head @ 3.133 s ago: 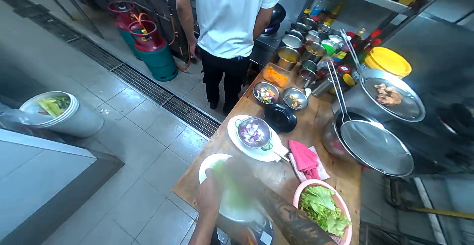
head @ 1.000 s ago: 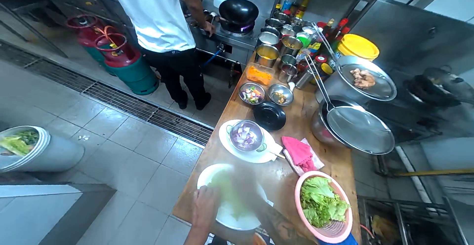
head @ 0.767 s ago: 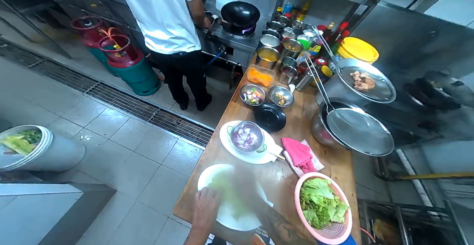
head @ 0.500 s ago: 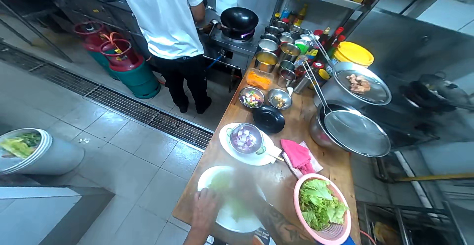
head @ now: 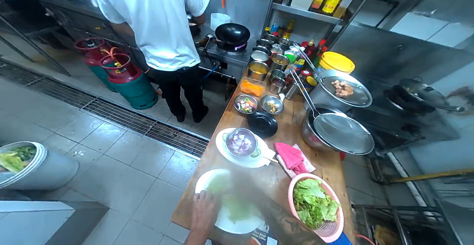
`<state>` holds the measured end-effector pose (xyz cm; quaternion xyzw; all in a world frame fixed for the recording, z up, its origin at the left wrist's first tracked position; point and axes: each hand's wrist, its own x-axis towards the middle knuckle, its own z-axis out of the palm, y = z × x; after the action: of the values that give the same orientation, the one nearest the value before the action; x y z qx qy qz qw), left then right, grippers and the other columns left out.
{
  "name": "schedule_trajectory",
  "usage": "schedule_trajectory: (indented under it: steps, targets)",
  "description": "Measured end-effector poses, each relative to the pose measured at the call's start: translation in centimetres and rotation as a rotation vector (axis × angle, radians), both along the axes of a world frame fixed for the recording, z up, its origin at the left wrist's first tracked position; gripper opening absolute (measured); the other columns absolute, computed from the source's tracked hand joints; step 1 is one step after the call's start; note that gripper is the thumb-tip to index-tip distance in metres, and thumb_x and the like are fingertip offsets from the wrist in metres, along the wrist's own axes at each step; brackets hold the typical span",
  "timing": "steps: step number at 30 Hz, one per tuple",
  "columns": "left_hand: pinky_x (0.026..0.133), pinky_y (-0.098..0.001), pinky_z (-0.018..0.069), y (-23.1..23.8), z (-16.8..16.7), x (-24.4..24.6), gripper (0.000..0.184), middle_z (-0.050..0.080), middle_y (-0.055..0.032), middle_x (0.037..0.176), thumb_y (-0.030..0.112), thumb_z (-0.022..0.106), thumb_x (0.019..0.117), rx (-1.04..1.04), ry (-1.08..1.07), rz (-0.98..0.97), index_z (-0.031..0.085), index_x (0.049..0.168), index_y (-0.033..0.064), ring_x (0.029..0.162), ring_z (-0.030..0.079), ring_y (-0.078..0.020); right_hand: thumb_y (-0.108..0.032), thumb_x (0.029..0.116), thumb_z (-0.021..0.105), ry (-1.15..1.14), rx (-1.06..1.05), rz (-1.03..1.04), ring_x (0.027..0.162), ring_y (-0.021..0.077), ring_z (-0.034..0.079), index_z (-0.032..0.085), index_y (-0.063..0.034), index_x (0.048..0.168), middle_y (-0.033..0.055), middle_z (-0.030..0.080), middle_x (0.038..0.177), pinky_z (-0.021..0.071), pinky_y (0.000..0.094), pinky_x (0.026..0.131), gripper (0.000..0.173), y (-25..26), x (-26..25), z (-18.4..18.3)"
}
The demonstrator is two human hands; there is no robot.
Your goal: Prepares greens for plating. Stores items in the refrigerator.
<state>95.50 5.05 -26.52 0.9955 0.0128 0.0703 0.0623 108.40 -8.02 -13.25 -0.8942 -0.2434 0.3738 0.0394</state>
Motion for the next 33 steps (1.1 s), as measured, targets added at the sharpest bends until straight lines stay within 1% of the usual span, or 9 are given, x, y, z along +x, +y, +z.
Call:
schedule_trajectory:
  steps: [1, 3, 13, 18, 22, 24, 27, 30, 33]
  targets:
    - [0.091, -0.0534, 0.0512, -0.1, 0.1, 0.1, 0.029, 0.074, -0.0106, 0.095, 0.039, 0.068, 0.0932, -0.003, 0.062, 0.017, 0.079, 0.116, 0.0255, 0.095, 0.070, -0.0322, -0.063, 0.0850, 0.068, -0.147, 0.126, 0.043, 0.117, 0.0363, 0.065, 0.067, -0.0004, 0.120, 0.0222, 0.068, 0.123, 0.0488, 0.0518, 0.102, 0.072, -1.8, 0.1, -3.8]
    - [0.093, -0.0538, 0.0510, -0.2, 0.4, 0.4, 0.034, 0.074, -0.0120, 0.100, 0.043, 0.063, 0.0951, -0.016, 0.108, 0.020, 0.079, 0.118, 0.0235, 0.099, 0.069, -0.0336, -0.062, 0.0848, 0.070, -0.044, -0.010, 0.020, 0.132, 0.0405, 0.053, 0.055, -0.0003, 0.138, 0.0245, 0.057, 0.141, 0.0380, 0.0586, 0.112, 0.083, -2.3, 0.1, -5.6]
    - [0.082, -0.0532, 0.0542, -1.4, 0.8, 0.5, 0.068, 0.074, -0.0111, 0.089, 0.075, 0.051, 0.0880, 0.007, -0.051, 0.077, 0.080, 0.114, 0.0198, 0.085, 0.071, -0.0325, -0.046, 0.1004, 0.060, 0.104, -0.305, -0.042, 0.147, 0.0377, 0.038, 0.037, 0.0004, 0.154, 0.0230, 0.041, 0.157, 0.0271, 0.0547, 0.120, 0.074, 0.4, -1.5, 3.5]
    - [0.093, -0.0594, 0.0495, -1.9, 2.0, 0.8, 0.065, 0.073, -0.0188, 0.106, 0.066, 0.067, 0.0862, -0.058, 0.191, 0.110, 0.074, 0.126, 0.0151, 0.103, 0.068, -0.0406, -0.050, 0.0975, 0.061, 0.016, -0.065, -0.054, 0.140, 0.0412, 0.048, 0.049, 0.0010, 0.146, 0.0248, 0.052, 0.149, 0.0335, 0.0620, 0.114, 0.072, -3.9, 0.3, -5.6]
    - [0.091, -0.0587, 0.0502, -1.9, 1.8, 0.9, 0.064, 0.074, -0.0181, 0.104, 0.066, 0.067, 0.0854, -0.032, 0.174, 0.100, 0.075, 0.125, 0.0159, 0.099, 0.069, -0.0390, -0.039, 0.1062, 0.052, 0.024, -0.318, 0.019, 0.150, 0.0314, 0.036, 0.032, -0.0054, 0.159, 0.0162, 0.040, 0.161, 0.0198, 0.0494, 0.125, 0.065, -1.2, -0.6, 3.0]
    - [0.092, -0.0587, 0.0493, -1.9, 1.6, 0.8, 0.066, 0.074, -0.0178, 0.104, 0.067, 0.066, 0.0859, -0.032, 0.188, 0.102, 0.074, 0.126, 0.0158, 0.100, 0.069, -0.0388, -0.041, 0.0965, 0.061, -0.412, 0.208, 0.160, 0.114, 0.0448, 0.064, 0.061, 0.0102, 0.129, 0.0312, 0.068, 0.120, 0.0348, 0.0574, 0.113, 0.061, -4.9, -1.8, 0.3]
    - [0.089, -0.0588, 0.0510, -1.9, 1.4, 0.5, 0.071, 0.074, -0.0167, 0.100, 0.068, 0.067, 0.0838, -0.059, 0.072, 0.093, 0.073, 0.129, 0.0143, 0.095, 0.070, -0.0388, -0.037, 0.1032, 0.059, 0.054, -0.182, -0.142, 0.148, 0.0323, 0.039, 0.039, -0.0037, 0.155, 0.0179, 0.044, 0.158, 0.0252, 0.0489, 0.122, 0.065, -1.9, -0.6, 4.7]
    - [0.082, -0.0645, 0.0515, -1.1, 2.6, -0.9, 0.069, 0.073, -0.0220, 0.102, 0.063, 0.062, 0.0884, -0.173, -0.102, 0.170, 0.071, 0.129, 0.0076, 0.092, 0.069, -0.0443, -0.052, 0.0895, 0.069, -0.091, 0.207, -0.462, 0.121, 0.0321, 0.063, 0.069, -0.0070, 0.121, 0.0161, 0.068, 0.127, 0.0481, 0.0513, 0.104, 0.055, -7.2, -0.1, -2.7]
    - [0.093, -0.0644, 0.0498, 0.5, 3.4, -2.7, 0.058, 0.069, -0.0280, 0.112, 0.045, 0.053, 0.0994, -0.358, -0.100, 0.449, 0.067, 0.127, -0.0041, 0.105, 0.067, -0.0477, -0.058, 0.1002, 0.052, -0.021, 0.213, -0.662, 0.123, 0.0308, 0.062, 0.069, -0.0078, 0.124, 0.0156, 0.069, 0.126, 0.0454, 0.0497, 0.108, 0.058, -11.2, 0.2, -4.4]
